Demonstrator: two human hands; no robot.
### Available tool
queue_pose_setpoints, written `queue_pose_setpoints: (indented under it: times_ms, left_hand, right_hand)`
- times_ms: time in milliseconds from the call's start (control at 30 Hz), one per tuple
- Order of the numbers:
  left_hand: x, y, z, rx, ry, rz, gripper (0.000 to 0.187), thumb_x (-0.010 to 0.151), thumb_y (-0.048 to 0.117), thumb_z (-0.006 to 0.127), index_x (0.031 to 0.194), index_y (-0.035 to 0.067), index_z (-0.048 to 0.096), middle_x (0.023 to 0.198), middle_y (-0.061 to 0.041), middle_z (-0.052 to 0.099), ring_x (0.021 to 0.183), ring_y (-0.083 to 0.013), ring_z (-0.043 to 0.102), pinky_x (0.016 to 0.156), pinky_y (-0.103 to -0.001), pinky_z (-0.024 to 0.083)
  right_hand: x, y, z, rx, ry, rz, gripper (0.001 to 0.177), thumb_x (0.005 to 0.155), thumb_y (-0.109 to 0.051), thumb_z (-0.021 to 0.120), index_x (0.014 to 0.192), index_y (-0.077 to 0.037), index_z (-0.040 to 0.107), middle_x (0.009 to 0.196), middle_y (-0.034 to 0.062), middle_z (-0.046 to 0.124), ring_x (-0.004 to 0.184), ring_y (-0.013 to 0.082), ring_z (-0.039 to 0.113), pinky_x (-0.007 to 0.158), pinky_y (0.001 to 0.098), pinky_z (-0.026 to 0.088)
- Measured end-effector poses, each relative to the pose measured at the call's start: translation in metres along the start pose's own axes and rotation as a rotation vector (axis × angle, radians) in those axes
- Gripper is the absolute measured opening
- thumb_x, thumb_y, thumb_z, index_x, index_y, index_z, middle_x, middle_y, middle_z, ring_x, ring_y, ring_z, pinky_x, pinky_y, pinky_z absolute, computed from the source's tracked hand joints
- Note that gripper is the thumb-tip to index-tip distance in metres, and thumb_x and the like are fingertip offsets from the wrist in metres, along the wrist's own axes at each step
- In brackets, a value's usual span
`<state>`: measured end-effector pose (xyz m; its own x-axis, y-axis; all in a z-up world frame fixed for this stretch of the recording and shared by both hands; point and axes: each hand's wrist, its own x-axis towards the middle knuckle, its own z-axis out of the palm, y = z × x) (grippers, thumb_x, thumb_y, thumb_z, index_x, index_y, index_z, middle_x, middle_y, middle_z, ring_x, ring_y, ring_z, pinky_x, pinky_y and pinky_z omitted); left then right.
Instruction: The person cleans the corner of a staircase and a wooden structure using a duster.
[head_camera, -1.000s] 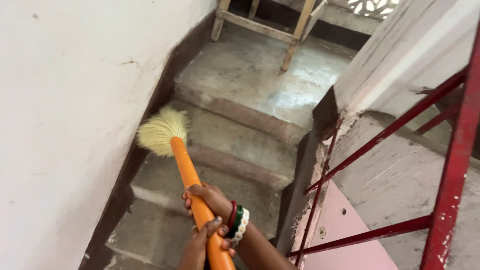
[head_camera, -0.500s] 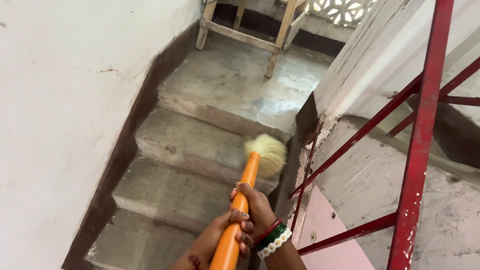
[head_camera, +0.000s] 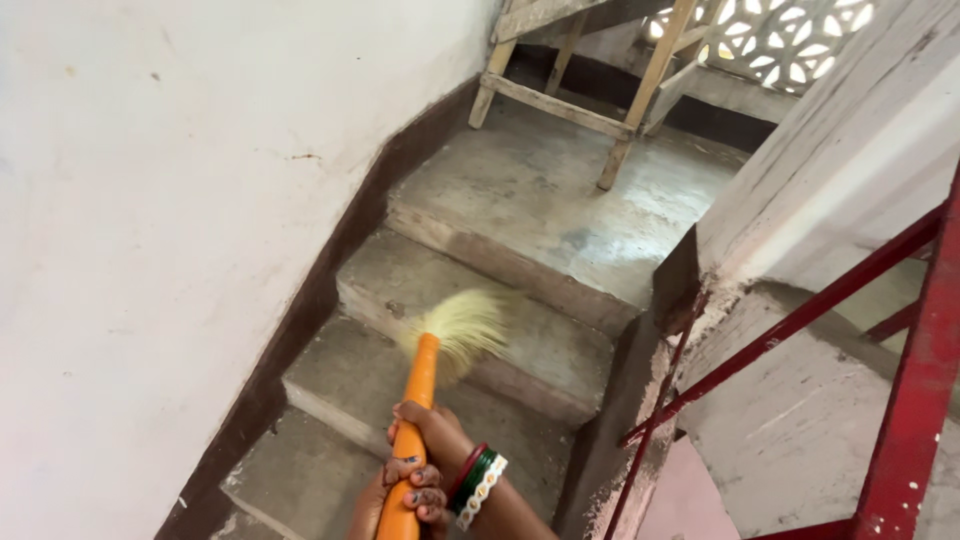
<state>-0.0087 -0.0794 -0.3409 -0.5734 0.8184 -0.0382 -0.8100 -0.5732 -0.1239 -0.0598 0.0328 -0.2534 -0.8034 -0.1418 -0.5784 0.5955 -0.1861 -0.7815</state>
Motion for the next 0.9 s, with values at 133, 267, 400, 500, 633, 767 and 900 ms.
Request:
queue_pose_setpoints:
  times_ms: [133, 267, 400, 500, 633, 767, 900]
  left_hand:
    - [0.019, -0.035, 0.026, 0.078, 0.162, 0.368, 0.018, 0.088, 0.021, 0.063, 0.083, 0.011, 0.049, 0.069, -0.001, 0.052, 0.057, -0.0127, 0.054, 0.057, -0.031, 0.050]
    - [0.032, -0.067, 0.059, 0.256, 0.276, 0.439, 0.015, 0.087, 0.018, 0.062, 0.087, 0.009, 0.050, 0.071, -0.003, 0.051, 0.056, -0.0166, 0.054, 0.056, -0.036, 0.052]
    - [0.002, -0.075, 0.061, 0.462, 0.303, 0.254, 0.019, 0.089, 0.019, 0.063, 0.093, 0.010, 0.047, 0.071, -0.006, 0.051, 0.055, -0.0185, 0.054, 0.056, -0.039, 0.053]
    - [-0.022, -0.077, 0.065, 0.448, 0.241, 0.054, 0.021, 0.091, 0.020, 0.062, 0.096, 0.010, 0.045, 0.072, -0.004, 0.050, 0.054, -0.0149, 0.053, 0.054, -0.033, 0.052]
    - [-0.046, -0.061, 0.079, 0.395, 0.192, -0.191, 0.019, 0.094, 0.022, 0.061, 0.094, 0.012, 0.045, 0.069, -0.001, 0.046, 0.050, -0.0086, 0.050, 0.045, -0.022, 0.046]
    - [-0.046, -0.044, 0.075, 0.211, 0.258, -0.353, 0.027, 0.101, 0.022, 0.060, 0.090, 0.011, 0.038, 0.070, 0.001, 0.045, 0.051, -0.0068, 0.049, 0.048, -0.023, 0.045]
    - [-0.041, -0.028, 0.062, 0.355, 0.336, -0.305, 0.010, 0.094, 0.017, 0.059, 0.099, 0.014, 0.051, 0.072, 0.000, 0.052, 0.050, -0.0063, 0.050, 0.043, -0.020, 0.045]
  right_hand:
    - [0.006, -0.019, -0.008, -0.183, -0.300, -0.073, 0.033, 0.098, -0.033, 0.058, 0.094, 0.001, 0.059, 0.076, 0.0058, 0.064, 0.062, 0.0160, 0.062, 0.057, 0.0269, 0.053]
    - [-0.027, -0.031, -0.015, 0.087, -0.335, -0.067, 0.022, 0.098, -0.023, 0.062, 0.109, -0.005, 0.056, 0.085, 0.0039, 0.064, 0.068, 0.0128, 0.061, 0.060, 0.0278, 0.053]
    - [-0.061, -0.021, -0.023, 0.130, -0.258, -0.216, 0.031, 0.097, -0.020, 0.064, 0.119, -0.004, 0.050, 0.092, 0.0057, 0.063, 0.069, 0.0143, 0.061, 0.062, 0.0286, 0.056]
    - [-0.079, -0.008, -0.025, 0.148, -0.154, -0.306, 0.032, 0.094, -0.025, 0.063, 0.113, -0.003, 0.049, 0.084, 0.0079, 0.060, 0.063, 0.0171, 0.059, 0.053, 0.0307, 0.053]
    - [-0.096, 0.016, -0.024, 0.395, 0.039, -0.420, 0.031, 0.096, -0.017, 0.068, 0.115, -0.006, 0.047, 0.091, 0.0061, 0.059, 0.081, 0.0173, 0.063, 0.069, 0.0318, 0.054]
    - [-0.093, 0.043, -0.034, 0.553, 0.224, -0.297, 0.031, 0.091, -0.017, 0.067, 0.114, -0.012, 0.047, 0.090, 0.0044, 0.056, 0.082, 0.0196, 0.062, 0.073, 0.0364, 0.056]
    - [-0.064, 0.058, -0.030, 0.610, 0.199, -0.276, 0.033, 0.092, -0.016, 0.069, 0.115, -0.008, 0.046, 0.090, 0.0072, 0.058, 0.083, 0.0199, 0.063, 0.074, 0.0355, 0.056]
